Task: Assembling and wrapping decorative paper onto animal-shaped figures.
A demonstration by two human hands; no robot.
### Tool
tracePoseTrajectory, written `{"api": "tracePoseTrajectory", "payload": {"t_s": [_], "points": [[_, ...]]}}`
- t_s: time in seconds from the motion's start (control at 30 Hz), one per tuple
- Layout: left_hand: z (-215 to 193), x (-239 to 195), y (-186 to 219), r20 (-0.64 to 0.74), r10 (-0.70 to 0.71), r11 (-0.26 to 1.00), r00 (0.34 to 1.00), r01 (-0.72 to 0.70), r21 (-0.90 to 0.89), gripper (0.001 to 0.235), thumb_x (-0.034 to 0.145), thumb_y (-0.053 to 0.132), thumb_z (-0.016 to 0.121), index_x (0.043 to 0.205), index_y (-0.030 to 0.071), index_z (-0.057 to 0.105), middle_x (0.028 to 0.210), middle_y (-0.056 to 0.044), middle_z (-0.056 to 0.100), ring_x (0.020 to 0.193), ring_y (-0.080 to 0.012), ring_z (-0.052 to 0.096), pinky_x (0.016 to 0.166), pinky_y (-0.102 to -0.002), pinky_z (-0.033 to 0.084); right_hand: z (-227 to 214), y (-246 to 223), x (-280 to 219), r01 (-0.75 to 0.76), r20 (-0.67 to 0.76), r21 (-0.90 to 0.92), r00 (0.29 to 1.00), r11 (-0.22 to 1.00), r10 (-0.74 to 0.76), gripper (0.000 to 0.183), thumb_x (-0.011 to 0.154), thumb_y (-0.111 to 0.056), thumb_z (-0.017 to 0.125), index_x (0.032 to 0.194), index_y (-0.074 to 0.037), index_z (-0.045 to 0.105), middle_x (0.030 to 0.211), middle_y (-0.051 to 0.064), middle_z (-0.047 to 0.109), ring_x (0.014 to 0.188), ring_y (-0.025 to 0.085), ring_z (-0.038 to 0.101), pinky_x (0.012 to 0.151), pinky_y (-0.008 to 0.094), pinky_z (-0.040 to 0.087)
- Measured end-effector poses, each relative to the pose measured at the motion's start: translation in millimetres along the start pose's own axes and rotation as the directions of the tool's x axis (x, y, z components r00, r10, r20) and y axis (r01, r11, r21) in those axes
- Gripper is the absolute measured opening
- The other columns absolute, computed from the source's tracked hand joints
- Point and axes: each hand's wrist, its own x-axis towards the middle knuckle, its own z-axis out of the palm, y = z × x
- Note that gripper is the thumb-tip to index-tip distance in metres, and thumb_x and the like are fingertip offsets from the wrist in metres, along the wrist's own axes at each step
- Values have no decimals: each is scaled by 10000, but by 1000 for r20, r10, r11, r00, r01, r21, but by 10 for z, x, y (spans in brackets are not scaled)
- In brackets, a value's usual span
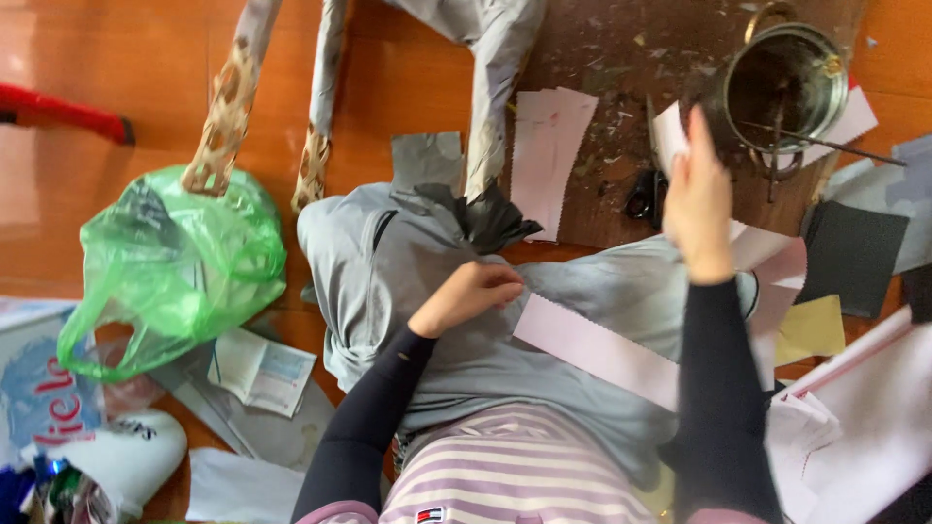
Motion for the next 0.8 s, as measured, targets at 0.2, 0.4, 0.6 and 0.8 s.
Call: {"api": "tracePoseTrajectory", "payload": {"t_s": [0.2, 0.4, 0.6, 0.8], "points": [[-245, -281, 130, 76, -158, 813, 985, 173, -556, 520, 975, 246, 688, 1365, -70, 554, 1151, -176, 723, 1029, -225, 713, 857, -343, 608, 299, -746, -771, 159, -221, 116, 967, 980, -130, 482, 1091, 66, 519, 1542, -103, 505, 1427, 203, 647, 1254, 331, 702, 1062, 400, 575], [-423, 48, 203, -50, -95, 602, 994, 17, -798, 557, 1018, 223, 647, 1414, -131, 477, 1300, -198, 672, 1181, -256, 701, 979, -377, 618, 436, -1190, -1005, 333, -321, 128, 905, 934, -279, 446, 1066, 74, 536, 1501, -25, 528, 1510, 191, 567, 1411, 351, 573, 1192, 419, 495], [-505, 343, 346, -94, -160, 532, 983, 6, -847, 449, 1018, 190, 655, 1365, -66, 532, 1214, -188, 675, 986, -283, 731, 867, -421, 645, 693, -1143, -1142, 285, -272, 241, 937, 928, -217, 331, 1094, 22, 498, 1422, 50, 535, 1458, 238, 587, 1346, 371, 612, 1125, 415, 512], [-566, 484, 593, -143, -250, 577, 958, 29, -816, 495, 961, 137, 675, 1371, 32, 417, 1173, -154, 662, 900, -280, 734, 795, -457, 664, 1134, -1028, -1378, 249, -375, 398, 923, 883, -92, 336, 1122, -19, 474, 1444, 75, 497, 1388, 241, 619, 1274, 350, 656, 1065, 424, 526]]}}
